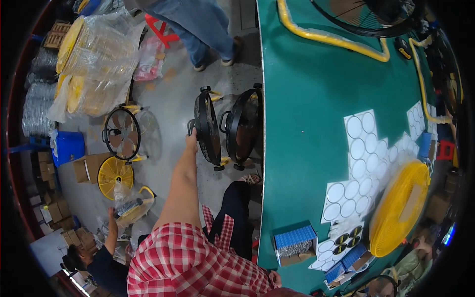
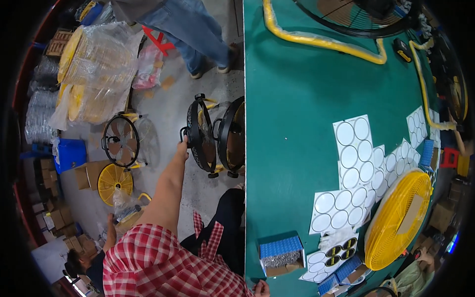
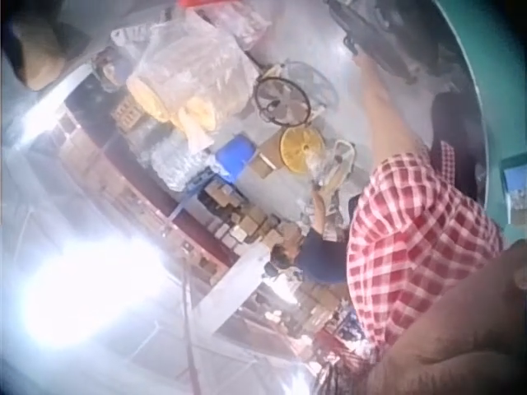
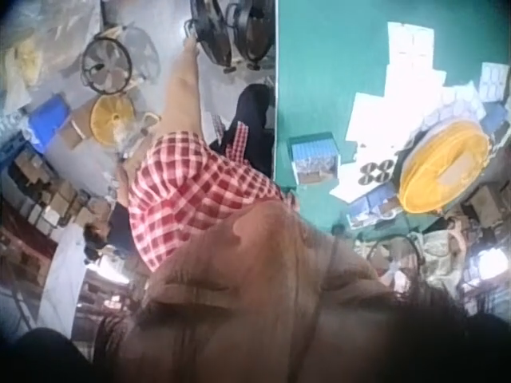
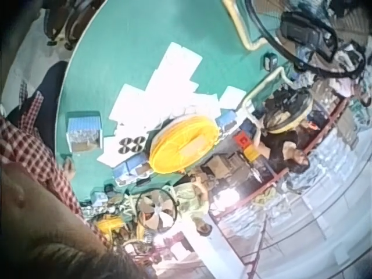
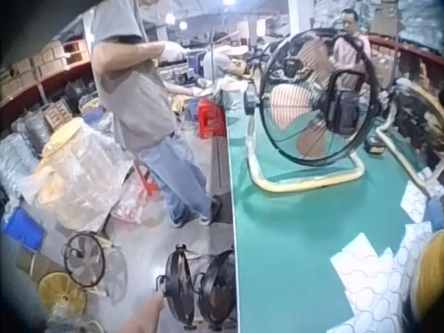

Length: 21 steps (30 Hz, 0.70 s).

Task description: Assemble a handheld industrial fan by attaching the front grille with screws using a power driver and applying a brand label.

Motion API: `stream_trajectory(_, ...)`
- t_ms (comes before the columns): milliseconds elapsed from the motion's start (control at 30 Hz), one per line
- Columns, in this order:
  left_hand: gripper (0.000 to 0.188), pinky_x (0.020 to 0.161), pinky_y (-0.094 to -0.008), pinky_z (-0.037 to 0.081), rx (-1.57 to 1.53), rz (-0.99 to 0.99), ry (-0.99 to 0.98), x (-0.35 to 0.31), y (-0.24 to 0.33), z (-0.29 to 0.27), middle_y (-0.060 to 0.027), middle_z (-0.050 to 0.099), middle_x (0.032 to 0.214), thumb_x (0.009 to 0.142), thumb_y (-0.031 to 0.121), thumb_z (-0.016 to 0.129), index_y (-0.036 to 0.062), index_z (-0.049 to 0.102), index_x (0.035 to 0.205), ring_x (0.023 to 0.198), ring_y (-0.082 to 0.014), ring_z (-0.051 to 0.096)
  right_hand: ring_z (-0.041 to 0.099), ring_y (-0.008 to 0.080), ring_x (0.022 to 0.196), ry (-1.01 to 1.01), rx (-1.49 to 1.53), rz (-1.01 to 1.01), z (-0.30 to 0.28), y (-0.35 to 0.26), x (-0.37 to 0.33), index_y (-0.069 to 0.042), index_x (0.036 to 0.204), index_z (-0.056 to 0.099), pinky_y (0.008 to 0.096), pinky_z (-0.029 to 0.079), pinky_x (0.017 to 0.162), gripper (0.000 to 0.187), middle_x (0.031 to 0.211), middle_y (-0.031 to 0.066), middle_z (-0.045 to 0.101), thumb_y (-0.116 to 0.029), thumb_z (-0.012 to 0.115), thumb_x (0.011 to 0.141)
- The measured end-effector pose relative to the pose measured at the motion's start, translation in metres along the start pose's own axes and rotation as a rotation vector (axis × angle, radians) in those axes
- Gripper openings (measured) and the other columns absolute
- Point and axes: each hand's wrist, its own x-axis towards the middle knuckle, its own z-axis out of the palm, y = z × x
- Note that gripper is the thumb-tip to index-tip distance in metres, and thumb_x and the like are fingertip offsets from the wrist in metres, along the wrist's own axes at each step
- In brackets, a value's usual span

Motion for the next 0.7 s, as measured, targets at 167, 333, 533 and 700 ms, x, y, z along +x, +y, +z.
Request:
stream_trajectory(167, 0.066, 0.082, -0.0386, 0.042, -0.036, -0.084, -0.278, 0.057, -0.022, -0.009, -0.0193, 0.057, 0.103, 0.077, 0.033, 0.068, -0.0108, 0.042, 0.119, 0.095, -0.0278, 0.055, 0.055, 0.0119, 0.068, -0.033, -0.132, 0.067, 0.005, 0.003, 0.018, 0.0, 0.093, 0.062, 0.0261, 0.045, 0.059, 0.021, 0.075, 0.0038, 0.06, -0.02, 0.061, 0.085)
stream_trajectory(333, 0.03, 0.048, -0.0276, 0.036, 0.144, 0.703, -0.272, 0.087, -0.002, -0.041, -0.0014, 0.053, 0.06, 0.08, 0.035, 0.062, 0.0052, 0.061, 0.079, 0.05, -0.0128, 0.045, 0.055, 0.0112, 0.068, -0.048, -0.18, 0.104, -0.024, 0.001, 0.003, 0.0, 0.093, 0.062, 0.0257, 0.045, 0.06, 0.023, 0.075, 0.0046, 0.06, -0.021, 0.063, 0.084)
stream_trajectory(533, 0.037, 0.04, -0.0216, 0.028, 0.079, 0.459, -0.396, -0.105, 0.103, -0.123, 0.0045, 0.038, 0.051, 0.088, 0.035, 0.054, 0.0106, 0.046, 0.061, 0.043, -0.0054, 0.036, 0.056, 0.0099, 0.064, -0.118, 0.006, -0.049, -0.005, -0.004, -0.031, 0.001, 0.093, 0.062, 0.0237, 0.047, 0.061, 0.02, 0.074, 0.0064, 0.063, -0.017, 0.06, 0.086)
stream_trajectory(700, 0.032, 0.042, -0.0228, 0.023, 0.258, 1.038, -0.366, -0.238, 0.151, -0.25, 0.005, 0.035, 0.051, 0.087, 0.024, 0.055, 0.0069, 0.048, 0.061, 0.047, -0.0036, 0.031, 0.06, 0.014, 0.066, -0.196, -0.167, -0.613, -0.007, -0.055, -0.052, 0.001, 0.092, 0.064, 0.0264, 0.047, 0.061, 0.014, 0.074, 0.0092, 0.064, -0.008, 0.056, 0.085)
